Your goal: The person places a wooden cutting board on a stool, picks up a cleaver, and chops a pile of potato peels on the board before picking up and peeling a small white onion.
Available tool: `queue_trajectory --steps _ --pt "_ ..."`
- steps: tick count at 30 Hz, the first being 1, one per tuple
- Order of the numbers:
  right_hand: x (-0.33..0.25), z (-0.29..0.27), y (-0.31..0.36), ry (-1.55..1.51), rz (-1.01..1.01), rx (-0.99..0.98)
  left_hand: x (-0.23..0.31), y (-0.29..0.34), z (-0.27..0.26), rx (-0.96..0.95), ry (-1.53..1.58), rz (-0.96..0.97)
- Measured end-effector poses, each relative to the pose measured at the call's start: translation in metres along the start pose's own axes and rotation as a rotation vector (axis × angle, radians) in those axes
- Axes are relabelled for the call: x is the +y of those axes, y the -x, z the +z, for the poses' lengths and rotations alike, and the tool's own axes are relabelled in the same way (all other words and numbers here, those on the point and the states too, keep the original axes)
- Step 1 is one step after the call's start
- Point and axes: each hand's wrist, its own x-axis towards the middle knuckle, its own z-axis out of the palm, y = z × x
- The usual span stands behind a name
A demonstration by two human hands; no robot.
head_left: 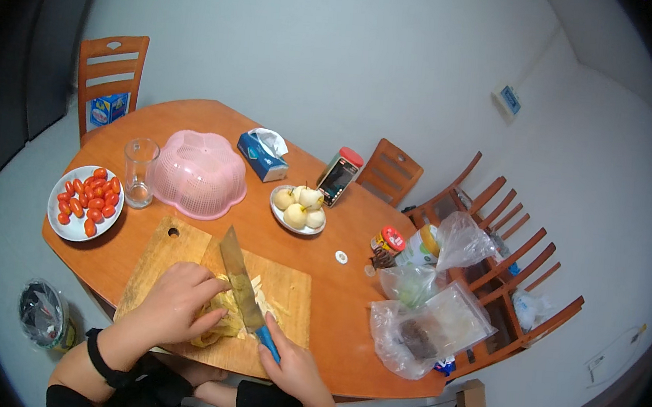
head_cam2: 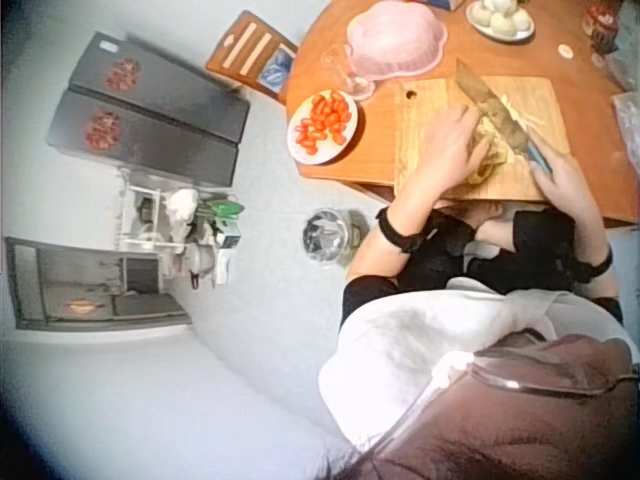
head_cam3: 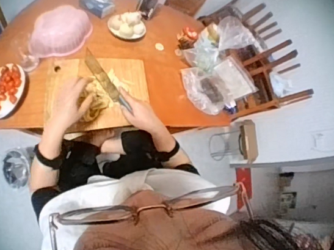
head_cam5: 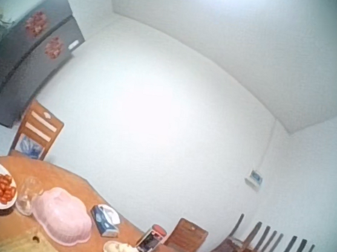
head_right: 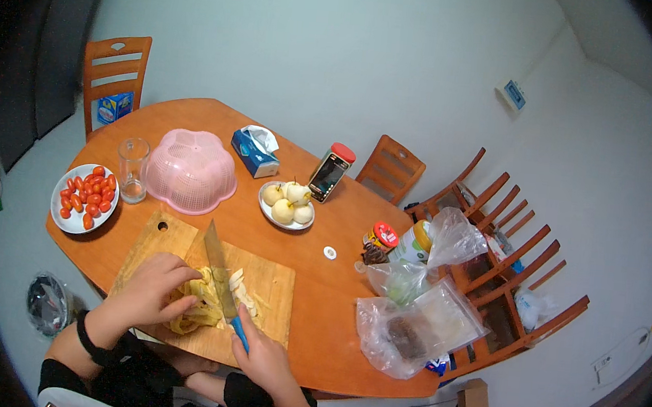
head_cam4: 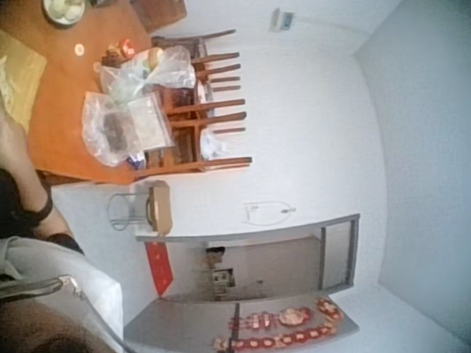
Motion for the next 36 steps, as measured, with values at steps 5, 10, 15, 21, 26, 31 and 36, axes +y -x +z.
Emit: queue_trajectory --steps 5,10,15,21,26,31,36 --pt "-0.004 -0.003 0.0 -0.072 -0.033 -0.007 0.054 -0.001 -0.069 0.285 0.031 0.331" --pt "-0.001 -0.005 0.003 -0.063 -0.045 0.012 0.069 0.032 -0.092 0.341 0.067 0.671" --pt "-0.007 -0.006 0.002 -0.069 -0.006 -0.011 0.099 0.016 -0.095 0.451 0.139 0.642" --pt "-0.001 0.002 0.003 -0.067 -0.042 0.075 0.075 0.038 -0.116 0.049 0.181 0.674" --pt "-0.008 -0.004 0.002 -0.109 0.024 0.008 0.065 0.031 -0.089 0.265 0.12 0.56" --pt "-0.003 -0.008 0.006 -0.159 -0.039 0.046 0.043 0.002 -0.046 0.154 0.129 0.284" --pt "-0.005 -0.014 0.004 -0.188 0.015 -0.064 0.001 0.018 0.019 -0.01 0.149 0.113"
